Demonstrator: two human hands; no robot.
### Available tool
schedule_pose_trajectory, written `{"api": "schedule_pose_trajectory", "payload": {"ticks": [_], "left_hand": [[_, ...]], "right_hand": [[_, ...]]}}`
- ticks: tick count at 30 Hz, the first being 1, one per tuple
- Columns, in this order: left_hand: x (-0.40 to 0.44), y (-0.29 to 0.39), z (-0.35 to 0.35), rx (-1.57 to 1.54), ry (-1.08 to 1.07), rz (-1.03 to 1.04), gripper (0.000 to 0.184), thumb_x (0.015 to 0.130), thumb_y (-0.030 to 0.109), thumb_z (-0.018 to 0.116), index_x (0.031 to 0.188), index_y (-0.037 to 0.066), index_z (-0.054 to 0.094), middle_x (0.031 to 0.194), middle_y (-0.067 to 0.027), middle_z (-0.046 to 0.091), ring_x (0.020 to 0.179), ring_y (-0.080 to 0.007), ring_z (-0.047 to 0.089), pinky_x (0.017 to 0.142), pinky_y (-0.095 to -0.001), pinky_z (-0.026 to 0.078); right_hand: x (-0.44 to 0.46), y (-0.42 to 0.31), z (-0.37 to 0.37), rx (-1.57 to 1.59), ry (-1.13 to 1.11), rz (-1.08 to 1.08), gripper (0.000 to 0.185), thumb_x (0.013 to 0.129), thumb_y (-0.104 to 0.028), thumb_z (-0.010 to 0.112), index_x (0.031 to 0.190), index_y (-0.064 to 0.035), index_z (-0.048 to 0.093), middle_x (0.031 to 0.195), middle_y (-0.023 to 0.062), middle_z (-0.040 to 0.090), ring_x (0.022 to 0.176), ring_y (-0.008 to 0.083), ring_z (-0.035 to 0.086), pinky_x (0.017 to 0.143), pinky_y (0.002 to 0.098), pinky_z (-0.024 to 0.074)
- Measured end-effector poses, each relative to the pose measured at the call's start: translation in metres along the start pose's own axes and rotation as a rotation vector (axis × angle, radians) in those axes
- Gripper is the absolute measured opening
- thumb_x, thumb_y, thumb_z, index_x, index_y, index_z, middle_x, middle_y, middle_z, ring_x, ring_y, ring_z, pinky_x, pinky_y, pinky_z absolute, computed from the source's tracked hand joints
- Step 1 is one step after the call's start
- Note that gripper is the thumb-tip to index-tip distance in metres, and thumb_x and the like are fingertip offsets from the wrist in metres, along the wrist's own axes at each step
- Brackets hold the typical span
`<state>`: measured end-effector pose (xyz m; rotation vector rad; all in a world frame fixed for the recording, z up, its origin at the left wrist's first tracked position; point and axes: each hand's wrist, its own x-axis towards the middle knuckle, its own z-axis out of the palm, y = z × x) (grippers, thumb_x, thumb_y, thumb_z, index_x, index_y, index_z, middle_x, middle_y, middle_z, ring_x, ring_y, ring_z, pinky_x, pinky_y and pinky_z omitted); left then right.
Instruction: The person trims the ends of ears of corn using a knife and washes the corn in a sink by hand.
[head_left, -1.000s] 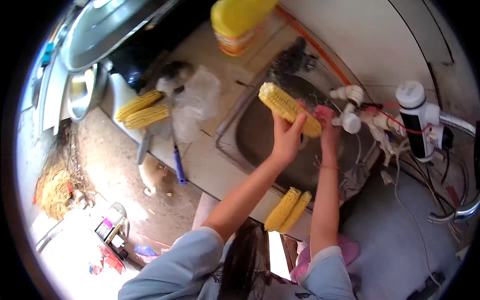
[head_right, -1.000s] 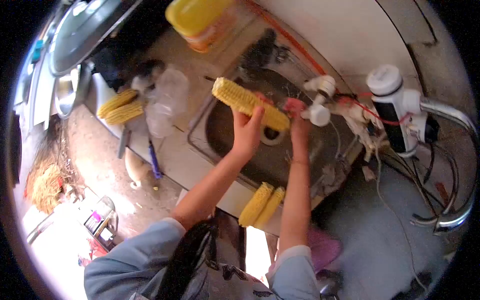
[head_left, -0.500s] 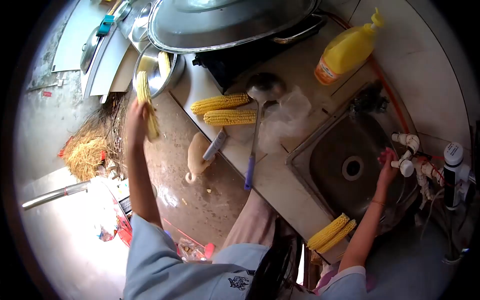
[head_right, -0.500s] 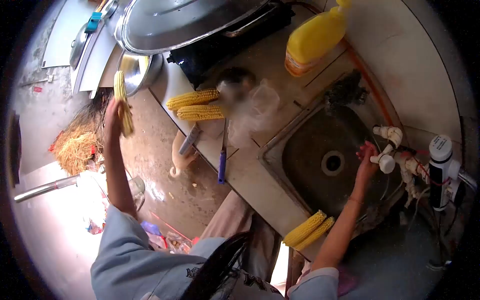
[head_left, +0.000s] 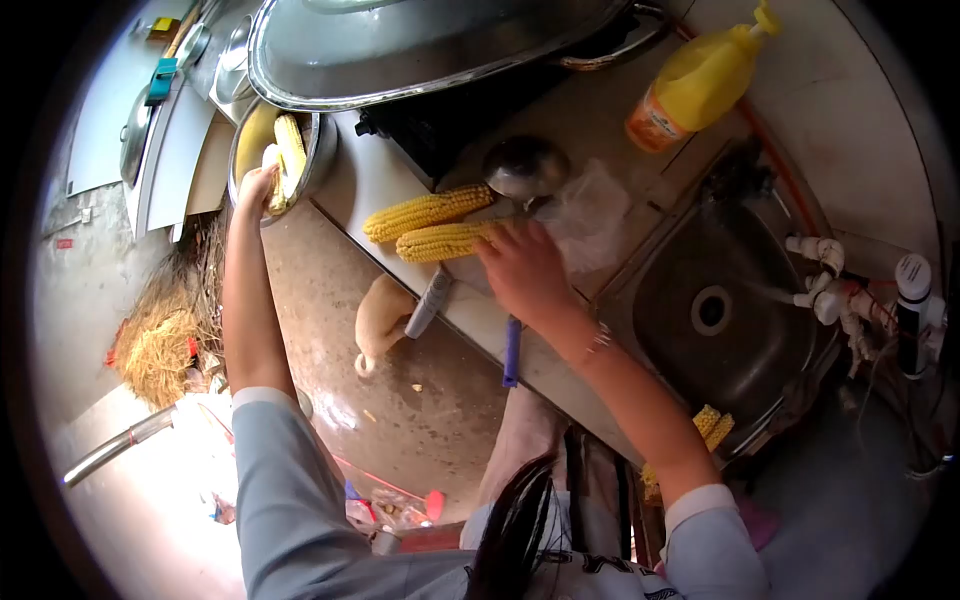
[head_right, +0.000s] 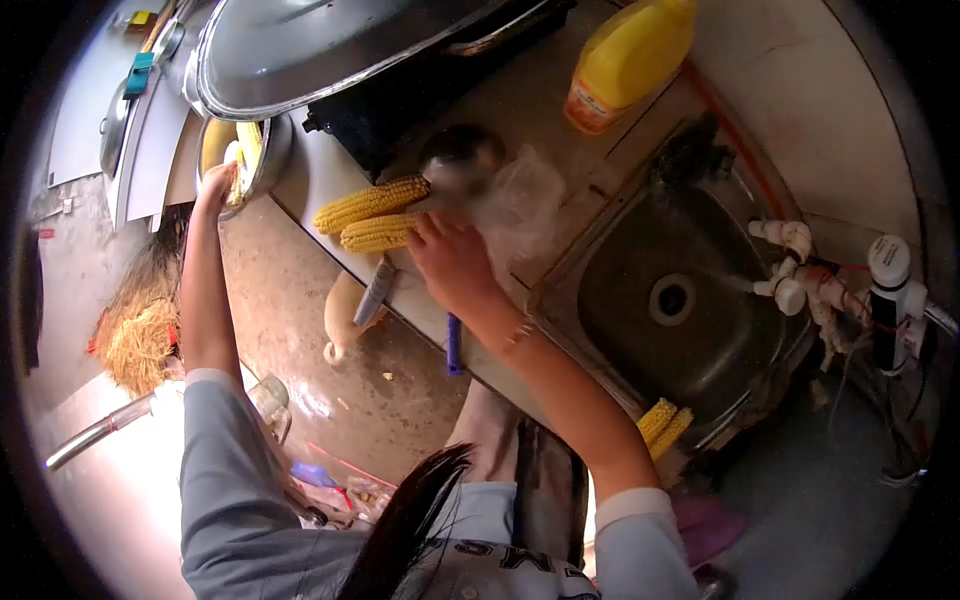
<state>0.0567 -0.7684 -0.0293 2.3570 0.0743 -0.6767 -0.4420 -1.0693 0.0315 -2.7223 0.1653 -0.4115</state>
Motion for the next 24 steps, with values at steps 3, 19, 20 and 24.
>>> {"api": "schedule_pose_trajectory", "payload": {"ticks": [3, 19, 20, 24], "left_hand": [[-0.028, 0.016, 0.003, 0.077, 0.106, -0.016, 0.035, 0.085, 0.034, 0.054, 0.091, 0.001, 0.062, 0.073, -0.0067, 0.061, 0.055, -0.0160, 0.055, 0.049, -0.0310, 0.043], [-0.274, 0.112, 0.081, 0.244, 0.560, 1.001, 0.023, 0.091, 0.009, 0.039, 0.099, 0.000, 0.059, 0.092, -0.0127, 0.062, 0.086, -0.0239, 0.059, 0.078, -0.0312, 0.045], [-0.306, 0.125, 0.103, 0.201, 0.438, 1.026, 0.023, 0.092, 0.008, 0.039, 0.098, -0.001, 0.059, 0.088, -0.0108, 0.062, 0.082, -0.0200, 0.059, 0.075, -0.0297, 0.045], [-0.370, 0.122, 0.211, -0.241, 0.042, 1.228, 0.027, 0.094, 0.015, 0.037, 0.094, 0.000, 0.059, 0.087, -0.0088, 0.062, 0.078, -0.0171, 0.058, 0.064, -0.0220, 0.042]], "right_hand": [[0.025, -0.018, 0.060, -0.134, -0.058, 0.046, 0.023, 0.072, -0.014, 0.058, 0.094, -0.0076, 0.058, 0.091, 0.0055, 0.056, 0.094, 0.0212, 0.051, 0.084, 0.0380, 0.0403], [-0.011, -0.025, -0.063, 0.855, 0.007, 0.206, 0.046, 0.075, -0.025, 0.061, 0.115, -0.0078, 0.045, 0.095, 0.0097, 0.053, 0.078, 0.0245, 0.057, 0.072, 0.0380, 0.0469], [-0.032, -0.018, -0.070, 0.832, 0.003, 0.234, 0.046, 0.075, -0.025, 0.061, 0.115, -0.0078, 0.045, 0.095, 0.0097, 0.053, 0.078, 0.0245, 0.057, 0.072, 0.0380, 0.0469], [-0.124, 0.034, -0.079, 1.805, 0.009, 0.741, 0.059, 0.080, -0.038, 0.057, 0.128, -0.0137, 0.034, 0.113, 0.0113, 0.052, 0.086, 0.0291, 0.059, 0.075, 0.0388, 0.0490]]}}
